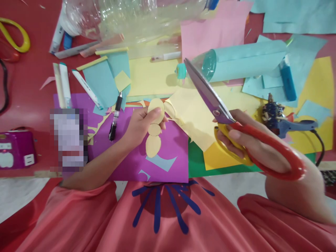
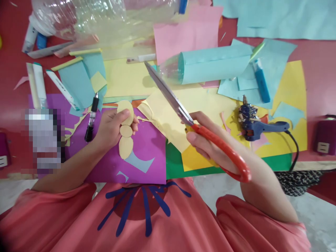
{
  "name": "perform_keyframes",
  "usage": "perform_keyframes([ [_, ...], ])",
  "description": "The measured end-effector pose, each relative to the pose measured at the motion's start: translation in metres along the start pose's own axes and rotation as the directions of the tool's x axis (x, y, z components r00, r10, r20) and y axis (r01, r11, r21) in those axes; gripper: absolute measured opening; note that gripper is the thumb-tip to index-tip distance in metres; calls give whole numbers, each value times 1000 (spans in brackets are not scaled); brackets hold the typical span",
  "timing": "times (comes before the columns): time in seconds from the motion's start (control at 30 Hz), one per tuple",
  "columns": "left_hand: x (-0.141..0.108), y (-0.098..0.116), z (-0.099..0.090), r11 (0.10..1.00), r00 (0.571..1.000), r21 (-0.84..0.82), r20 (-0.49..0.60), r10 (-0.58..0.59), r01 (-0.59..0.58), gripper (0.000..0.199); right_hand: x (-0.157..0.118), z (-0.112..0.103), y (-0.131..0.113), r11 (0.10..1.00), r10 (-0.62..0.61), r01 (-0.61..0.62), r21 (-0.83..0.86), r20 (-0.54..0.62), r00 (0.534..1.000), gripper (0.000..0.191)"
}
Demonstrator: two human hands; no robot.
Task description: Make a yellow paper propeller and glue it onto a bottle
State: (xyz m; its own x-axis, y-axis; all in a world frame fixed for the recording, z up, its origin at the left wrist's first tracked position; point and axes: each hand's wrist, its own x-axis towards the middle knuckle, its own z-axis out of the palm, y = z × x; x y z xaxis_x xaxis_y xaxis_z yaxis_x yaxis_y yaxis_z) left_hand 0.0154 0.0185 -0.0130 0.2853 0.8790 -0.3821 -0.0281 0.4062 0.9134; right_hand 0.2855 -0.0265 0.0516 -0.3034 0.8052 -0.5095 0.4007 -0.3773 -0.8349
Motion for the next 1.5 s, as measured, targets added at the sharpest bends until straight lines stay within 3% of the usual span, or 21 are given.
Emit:
perform_keyframes([
  [0.1, 0, -1, 0, 1000, 999, 17, -33, 3, -2, 45, 9, -5, -4, 900, -72, 25, -435, -91, 993, 40],
  [0.2, 1, -5, 0, 997, 996, 25, -53, 69, -67, 49, 28, 1, -2, 757, -183, 82, -648, -90, 979, 33],
  [0.3, 2, -9, -2, 987, 982, 86, -124, 143, -133, 50, 53, 8, 3, 695, -273, 95, -713, -140, 952, 33],
  [0.43, 3, -8, -1, 979, 975, 169, -168, 147, -118, 47, 81, 11, 12, 618, -437, 118, -777, -214, 874, 37],
  [0.7, 4, -5, 1, 975, 980, 192, -138, 141, -113, 45, 105, 0, 16, 541, -549, 201, -817, -161, 820, 41],
  [0.87, 5, -11, -2, 972, 975, 191, -148, 163, -134, 51, 104, 5, 3, 450, -511, 38, -892, -222, 831, 39],
  [0.93, 5, -12, -2, 974, 974, 185, -162, 160, -129, 51, 96, 13, 0, 491, -533, 17, -871, -285, 796, 36],
  [1.0, 4, -11, -1, 977, 977, 181, -156, 144, -115, 52, 86, 24, 1, 580, -579, 150, -800, -276, 768, 31],
  [1.1, 1, -6, 2, 973, 979, 192, -132, 153, -126, 49, 74, 43, 7, 698, -627, 502, -511, -96, 773, 25],
  [1.17, -1, -2, 4, 967, 976, 201, -122, 181, -155, 46, 73, 55, 11, 739, -635, 618, -269, 31, 772, 25],
  [1.27, -2, 1, 6, 959, 979, 233, -82, 186, -163, 48, 76, 69, 16, 790, -601, 611, -58, 130, 789, 25],
  [1.37, -3, 1, 6, 944, 980, 281, -43, 195, -176, 51, 82, 75, 21, 811, -578, 585, -21, 126, 806, 26],
  [1.5, -2, -1, 4, 948, 986, 283, -43, 162, -143, 49, 86, 71, 27, 760, -642, 648, -40, 108, 759, 31],
])
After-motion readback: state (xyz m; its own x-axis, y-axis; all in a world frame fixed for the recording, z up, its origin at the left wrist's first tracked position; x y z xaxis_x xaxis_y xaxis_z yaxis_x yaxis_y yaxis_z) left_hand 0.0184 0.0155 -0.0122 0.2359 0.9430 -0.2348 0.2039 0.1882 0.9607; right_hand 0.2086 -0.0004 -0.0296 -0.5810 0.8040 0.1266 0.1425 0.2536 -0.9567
